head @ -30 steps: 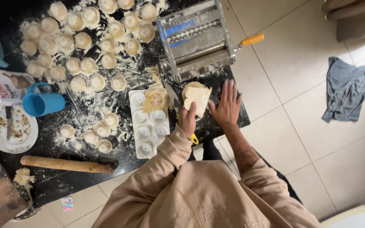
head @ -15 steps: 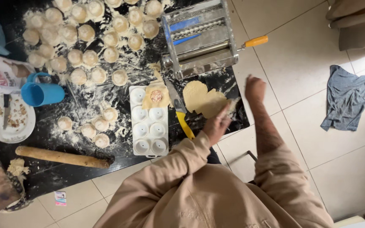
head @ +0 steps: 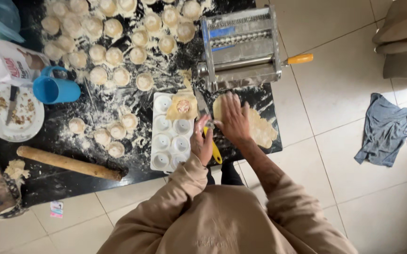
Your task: The person prepares dumpling wrappers by hand, shaping dough balls and flattening them with a rolling pin. They then use a pasta machine to roll the dough into thin sheets, repeating the process for multiple pieces of dough.
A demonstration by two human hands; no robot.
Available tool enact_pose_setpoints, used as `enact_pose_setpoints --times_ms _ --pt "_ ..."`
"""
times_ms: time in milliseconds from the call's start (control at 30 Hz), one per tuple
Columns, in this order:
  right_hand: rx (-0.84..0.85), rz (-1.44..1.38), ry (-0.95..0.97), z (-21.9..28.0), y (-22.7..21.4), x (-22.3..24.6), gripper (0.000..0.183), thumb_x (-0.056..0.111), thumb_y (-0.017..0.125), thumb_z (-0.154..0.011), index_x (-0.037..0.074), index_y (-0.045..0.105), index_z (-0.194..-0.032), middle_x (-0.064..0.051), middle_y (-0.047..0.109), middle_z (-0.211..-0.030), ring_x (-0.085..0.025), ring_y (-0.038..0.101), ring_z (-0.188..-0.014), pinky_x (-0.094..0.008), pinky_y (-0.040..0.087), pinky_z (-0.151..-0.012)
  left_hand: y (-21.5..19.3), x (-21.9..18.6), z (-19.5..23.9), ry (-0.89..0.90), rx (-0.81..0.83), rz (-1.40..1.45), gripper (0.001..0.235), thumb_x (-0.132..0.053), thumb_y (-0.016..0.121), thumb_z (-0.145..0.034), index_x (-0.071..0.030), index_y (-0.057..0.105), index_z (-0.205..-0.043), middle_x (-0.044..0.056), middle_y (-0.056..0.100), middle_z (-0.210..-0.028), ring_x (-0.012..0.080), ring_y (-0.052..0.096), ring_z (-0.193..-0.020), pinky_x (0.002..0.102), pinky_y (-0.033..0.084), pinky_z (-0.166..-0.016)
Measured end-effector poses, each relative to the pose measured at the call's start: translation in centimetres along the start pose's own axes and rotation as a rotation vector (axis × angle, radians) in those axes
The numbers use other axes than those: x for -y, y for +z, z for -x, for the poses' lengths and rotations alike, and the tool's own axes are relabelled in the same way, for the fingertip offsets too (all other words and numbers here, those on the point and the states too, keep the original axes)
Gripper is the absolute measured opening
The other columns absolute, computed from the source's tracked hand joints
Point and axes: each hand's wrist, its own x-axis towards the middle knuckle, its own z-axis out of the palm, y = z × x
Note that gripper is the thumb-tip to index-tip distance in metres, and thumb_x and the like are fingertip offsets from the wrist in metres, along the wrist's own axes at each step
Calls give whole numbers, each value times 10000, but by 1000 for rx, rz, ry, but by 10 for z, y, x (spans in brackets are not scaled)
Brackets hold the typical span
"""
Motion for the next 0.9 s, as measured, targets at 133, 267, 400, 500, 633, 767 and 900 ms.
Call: enact_pose_setpoints --times_ms 133,267,400,500,633,767,900 --pt "54 128 -210 16 -4 2 847 618 480 -1023 91 252 -1645 -100 245 -1726 -282 194 -1592 -607 168 -1262 -4 -1 1 25 -20 51 443 -54 577 -1031 7 472 -1457 216 599 -1442 313 590 -1346 398 457 -1126" --pt "270 171 -64 81 -19 -38 927 656 558 -830 259 223 -1598 -35 140 -1688 -295 154 -1553 -672 116 -1192 0 6 -6 71 56 -97 436 -56 583 -1011 -12 509 -1438 186 613 -1437 317 600 -1350 411 466 -1135" --pt "-47 -28 155 97 0 -55 822 491 601 -936 128 296 -1608 -130 261 -1684 -371 236 -1547 -726 122 -1183 14 23 -28 133 97 -213 523 -39 545 -975 -11 451 -1489 218 537 -1515 338 530 -1398 438 436 -1174" --pt "-186 -192 178 82 19 -46 680 321 597 -1001 124 367 -1610 -134 379 -1664 -362 309 -1560 -690 138 -1243 32 28 -67 191 167 -684 633 -100 628 -898 89 394 -1455 300 478 -1443 405 499 -1304 497 372 -1103" --pt "-293 -324 274 81 26 -43 635 237 655 -982 108 428 -1561 -149 478 -1599 -388 375 -1529 -626 171 -1275 37 30 -99 -69 381 -795 562 -303 702 -878 -25 535 -1337 190 642 -1267 315 616 -1178 413 458 -1074" --pt "-312 -353 283 91 13 -54 681 215 758 -880 98 465 -1484 -172 502 -1561 -397 425 -1492 -593 220 -1277 35 38 -99 -210 538 -692 374 -368 682 -908 -120 664 -1187 104 762 -1140 283 717 -1018 422 497 -1014" --pt "-359 -486 119 87 7 -30 869 196 794 -795 11 360 -1525 -244 438 -1533 -470 414 -1434 -570 324 -1191 46 42 -101 -269 484 -561 464 -337 751 -910 -71 599 -1259 208 711 -1143 382 682 -1028 448 536 -929"
